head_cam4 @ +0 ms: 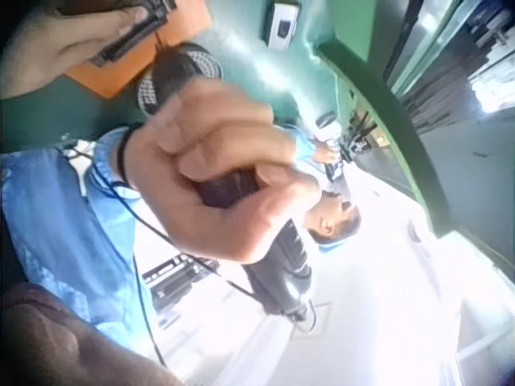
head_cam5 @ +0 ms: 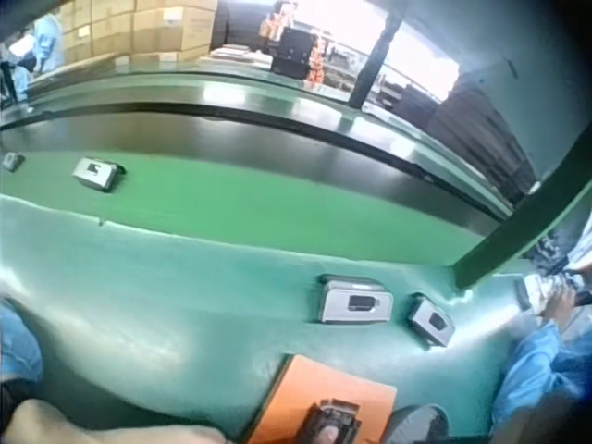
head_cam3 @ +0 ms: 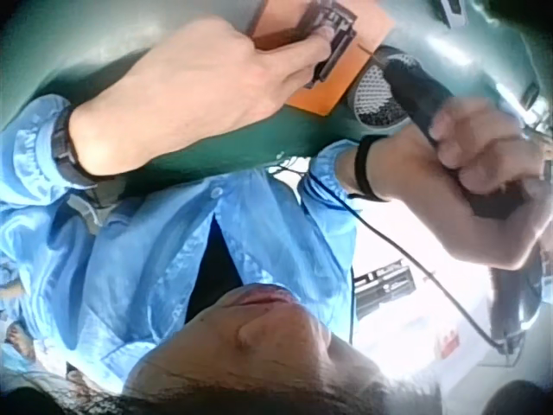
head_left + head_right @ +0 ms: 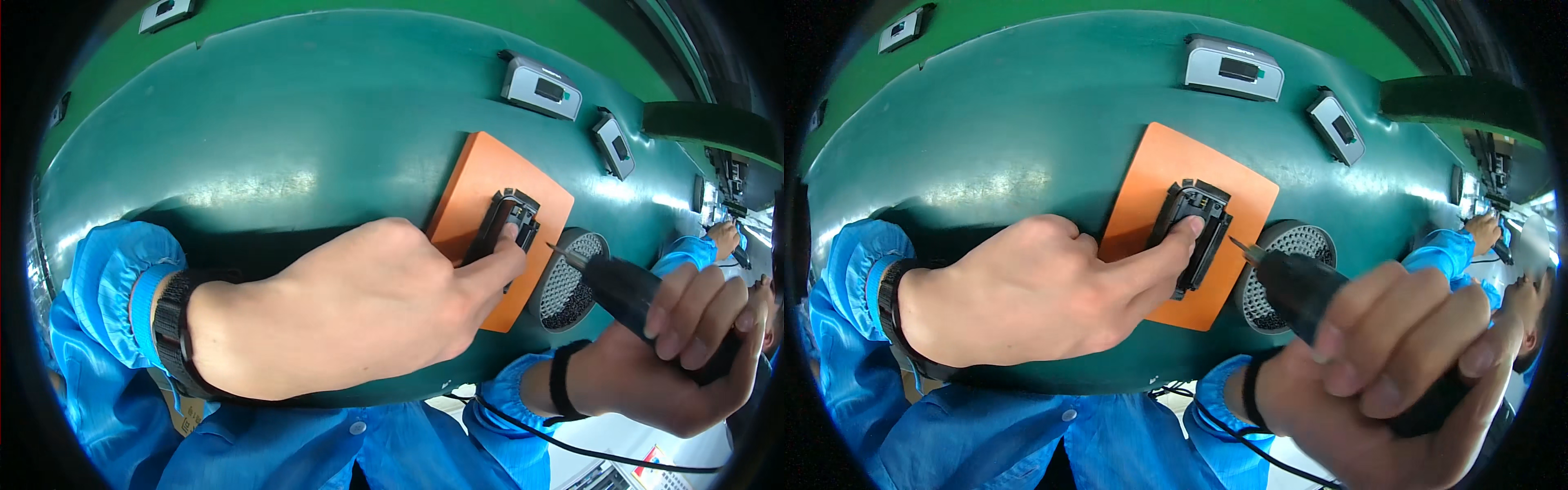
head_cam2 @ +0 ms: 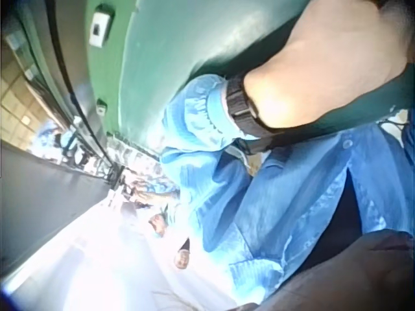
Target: Assembling small plastic components by driving screws into housings using an electric screwdriver.
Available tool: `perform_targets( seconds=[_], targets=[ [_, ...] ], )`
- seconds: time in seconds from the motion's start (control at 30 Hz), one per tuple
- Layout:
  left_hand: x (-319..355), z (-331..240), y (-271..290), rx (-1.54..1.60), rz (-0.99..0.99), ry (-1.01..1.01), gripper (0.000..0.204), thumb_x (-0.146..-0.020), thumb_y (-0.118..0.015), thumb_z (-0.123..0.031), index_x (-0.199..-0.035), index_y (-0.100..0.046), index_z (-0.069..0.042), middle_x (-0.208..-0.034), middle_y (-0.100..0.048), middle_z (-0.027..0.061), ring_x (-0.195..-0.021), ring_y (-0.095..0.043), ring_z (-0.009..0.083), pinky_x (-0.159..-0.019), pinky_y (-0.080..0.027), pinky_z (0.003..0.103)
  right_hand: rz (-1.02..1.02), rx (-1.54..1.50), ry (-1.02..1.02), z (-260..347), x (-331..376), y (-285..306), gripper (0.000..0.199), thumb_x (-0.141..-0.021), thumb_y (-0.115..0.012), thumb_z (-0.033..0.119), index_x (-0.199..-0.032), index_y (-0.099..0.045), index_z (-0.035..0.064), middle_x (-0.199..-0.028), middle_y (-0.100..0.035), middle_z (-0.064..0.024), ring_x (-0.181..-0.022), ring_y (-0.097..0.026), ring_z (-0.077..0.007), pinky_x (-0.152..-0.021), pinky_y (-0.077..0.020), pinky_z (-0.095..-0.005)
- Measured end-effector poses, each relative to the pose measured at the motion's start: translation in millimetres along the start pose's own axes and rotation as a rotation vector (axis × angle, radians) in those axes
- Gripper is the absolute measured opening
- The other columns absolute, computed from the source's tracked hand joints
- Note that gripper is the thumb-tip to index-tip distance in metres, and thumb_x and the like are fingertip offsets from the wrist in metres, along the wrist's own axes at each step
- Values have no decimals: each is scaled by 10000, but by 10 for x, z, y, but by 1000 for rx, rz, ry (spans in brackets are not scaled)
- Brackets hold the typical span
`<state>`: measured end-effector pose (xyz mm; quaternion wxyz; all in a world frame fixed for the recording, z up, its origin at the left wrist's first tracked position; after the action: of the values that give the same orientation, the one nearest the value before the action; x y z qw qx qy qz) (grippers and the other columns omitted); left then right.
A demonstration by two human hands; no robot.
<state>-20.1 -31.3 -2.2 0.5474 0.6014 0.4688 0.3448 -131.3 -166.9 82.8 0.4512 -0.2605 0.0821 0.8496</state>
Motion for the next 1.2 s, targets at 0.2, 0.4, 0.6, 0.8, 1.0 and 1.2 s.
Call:
perform_targets(
  seconds=[0.2, 0.4, 0.6, 0.8, 1.0, 1.2],
  targets=[
    [15, -33, 24, 87, 12, 21, 305, -784, -622, -105, -1051, -740, -16, -1288, -629, 174, -464, -560, 88, -400, -405, 227, 252, 22, -43, -197, -17, -260, 195, -956, -405, 187, -881, -481, 24, -587, -329, -9, -472, -325, -101, -485, -332, -278],
    [12, -13, 17, 82, 7, -7, 276, -797, -624, -118, -1020, -754, -20, -1277, -635, 178, -485, -594, 101, -416, -439, 227, 222, 56, -29, -248, -5, -251, 174, -956, -405, 176, -811, -437, 87, -590, -339, -4, -479, -339, -106, -499, -349, -275],
    [14, -28, 22, 38, 15, -28, 287, -796, -627, -127, -1033, -752, -22, -1265, -642, 166, -483, -588, 93, -412, -432, 224, 224, 45, -57, -268, 13, -262, 173, -961, -407, 179, -819, -459, 94, -596, -353, 3, -483, -353, -107, -501, -355, -275],
    [25, -26, 35, 0, -47, -15, 296, -788, -627, -125, -1041, -745, -26, -1243, -648, 145, -461, -560, 84, -400, -407, 225, 132, 8, -120, -282, 89, -395, 176, -968, -415, 191, -844, -484, 88, -587, -364, 3, -474, -361, -103, -484, -342, -278],
    [13, -17, 26, 17, -7, -28, 295, -782, -628, -120, -1035, -739, -15, -1230, -645, 135, -461, -563, 87, -401, -409, 231, 175, 54, -68, -339, 77, -392, 179, -992, -407, 182, -858, -481, 89, -571, -375, -2, -435, -336, -100, -428, -289, -261],
    [5, -6, 51, 36, -37, -6, 321, -787, -630, -122, -1070, -715, 4, -1237, -647, 152, -477, -601, 131, -423, -472, 267, 262, 50, 49, -394, 110, -462, 170, -997, -417, 194, -882, -487, 92, -596, -398, -7, -463, -356, -109, -436, -300, -262]
  ],
)
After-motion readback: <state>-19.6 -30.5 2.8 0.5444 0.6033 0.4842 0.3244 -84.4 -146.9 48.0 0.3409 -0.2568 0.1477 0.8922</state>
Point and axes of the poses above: each hand's wrist, its own x-axis away from the middle knuckle, its own y-axis out of the back of the hand, z = x × y, the point moved 4 cm from there along -x, towards the middle knuckle
